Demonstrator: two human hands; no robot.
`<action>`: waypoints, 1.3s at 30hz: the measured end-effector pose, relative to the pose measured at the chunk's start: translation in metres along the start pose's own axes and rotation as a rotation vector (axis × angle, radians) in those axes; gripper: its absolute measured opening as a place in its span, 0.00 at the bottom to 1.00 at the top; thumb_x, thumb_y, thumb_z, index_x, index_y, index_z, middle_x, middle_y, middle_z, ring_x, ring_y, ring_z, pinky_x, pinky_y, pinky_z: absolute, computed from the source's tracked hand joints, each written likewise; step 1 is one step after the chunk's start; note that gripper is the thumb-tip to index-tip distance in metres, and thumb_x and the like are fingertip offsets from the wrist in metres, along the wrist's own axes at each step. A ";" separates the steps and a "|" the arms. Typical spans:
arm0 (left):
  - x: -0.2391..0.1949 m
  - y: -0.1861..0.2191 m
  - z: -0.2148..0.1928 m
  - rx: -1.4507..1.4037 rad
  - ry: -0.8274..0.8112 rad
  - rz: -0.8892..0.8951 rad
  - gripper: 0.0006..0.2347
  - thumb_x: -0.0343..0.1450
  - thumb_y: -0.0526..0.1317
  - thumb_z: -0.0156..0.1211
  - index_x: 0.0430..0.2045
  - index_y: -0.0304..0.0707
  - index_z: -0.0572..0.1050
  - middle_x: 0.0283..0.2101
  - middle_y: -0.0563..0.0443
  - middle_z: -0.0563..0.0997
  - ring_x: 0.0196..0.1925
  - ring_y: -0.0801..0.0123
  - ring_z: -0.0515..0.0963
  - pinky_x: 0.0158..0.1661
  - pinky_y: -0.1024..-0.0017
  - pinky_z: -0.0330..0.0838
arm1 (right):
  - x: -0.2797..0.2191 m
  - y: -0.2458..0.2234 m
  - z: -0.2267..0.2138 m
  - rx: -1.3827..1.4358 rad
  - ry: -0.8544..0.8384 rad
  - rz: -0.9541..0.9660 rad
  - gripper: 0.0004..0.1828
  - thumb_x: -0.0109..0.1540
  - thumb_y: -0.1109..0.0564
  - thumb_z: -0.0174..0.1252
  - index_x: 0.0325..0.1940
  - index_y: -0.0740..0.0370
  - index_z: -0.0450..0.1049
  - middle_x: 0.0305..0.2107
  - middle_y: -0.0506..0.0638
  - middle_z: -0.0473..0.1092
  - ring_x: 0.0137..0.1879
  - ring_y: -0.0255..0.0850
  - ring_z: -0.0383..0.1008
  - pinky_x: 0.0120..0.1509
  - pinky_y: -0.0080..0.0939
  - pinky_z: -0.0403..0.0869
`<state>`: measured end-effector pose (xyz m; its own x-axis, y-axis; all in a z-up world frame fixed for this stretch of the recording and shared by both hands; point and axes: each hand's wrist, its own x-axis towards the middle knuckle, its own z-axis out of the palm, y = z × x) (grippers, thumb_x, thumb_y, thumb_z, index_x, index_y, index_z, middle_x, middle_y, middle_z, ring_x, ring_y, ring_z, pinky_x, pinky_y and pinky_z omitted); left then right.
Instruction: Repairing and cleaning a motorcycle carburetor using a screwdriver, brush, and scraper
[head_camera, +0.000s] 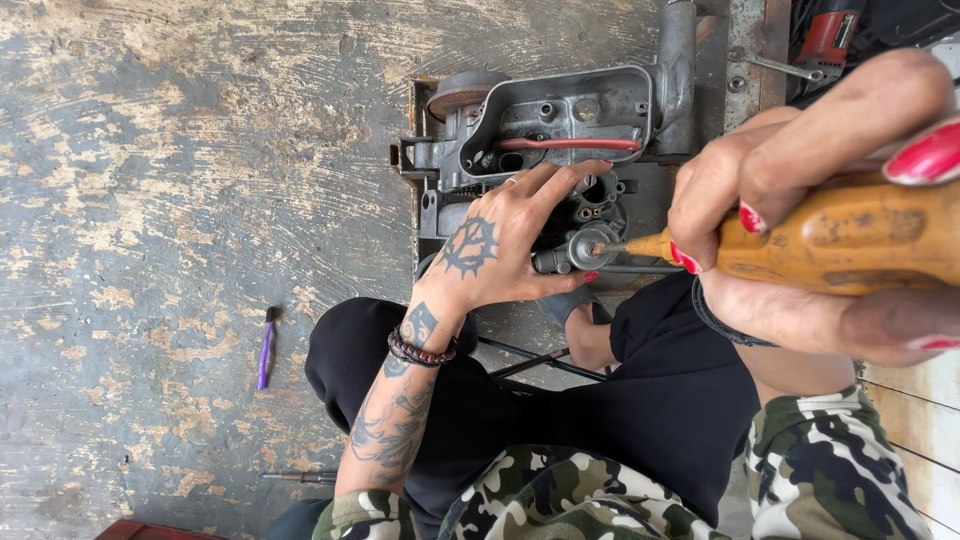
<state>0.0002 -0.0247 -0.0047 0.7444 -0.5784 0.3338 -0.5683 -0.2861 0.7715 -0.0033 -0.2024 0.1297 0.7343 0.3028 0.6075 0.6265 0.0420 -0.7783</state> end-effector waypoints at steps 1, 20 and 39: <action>0.000 0.000 0.000 -0.001 -0.003 -0.007 0.37 0.67 0.59 0.66 0.69 0.47 0.58 0.58 0.46 0.76 0.56 0.51 0.81 0.49 0.60 0.75 | -0.003 0.002 0.001 0.060 0.043 0.024 0.46 0.63 0.18 0.50 0.24 0.63 0.47 0.19 0.48 0.38 0.12 0.42 0.64 0.20 0.42 0.55; -0.002 -0.011 0.016 0.094 0.121 -0.010 0.37 0.65 0.63 0.65 0.67 0.47 0.62 0.61 0.49 0.80 0.61 0.50 0.81 0.56 0.56 0.75 | 0.027 -0.002 -0.009 0.567 -0.536 0.008 0.19 0.72 0.41 0.50 0.40 0.57 0.61 0.13 0.46 0.58 0.15 0.36 0.53 0.21 0.40 0.60; -0.006 -0.024 0.029 0.166 0.165 -0.017 0.40 0.64 0.70 0.59 0.69 0.52 0.61 0.47 0.56 0.81 0.50 0.61 0.83 0.40 0.62 0.73 | -0.014 -0.001 0.018 0.362 0.055 0.051 0.38 0.66 0.23 0.62 0.35 0.60 0.62 0.17 0.50 0.58 0.15 0.37 0.58 0.20 0.38 0.62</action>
<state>-0.0012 -0.0362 -0.0406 0.7939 -0.4438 0.4157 -0.5947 -0.4242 0.6829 -0.0187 -0.1898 0.1198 0.7813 0.2621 0.5665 0.4630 0.3652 -0.8076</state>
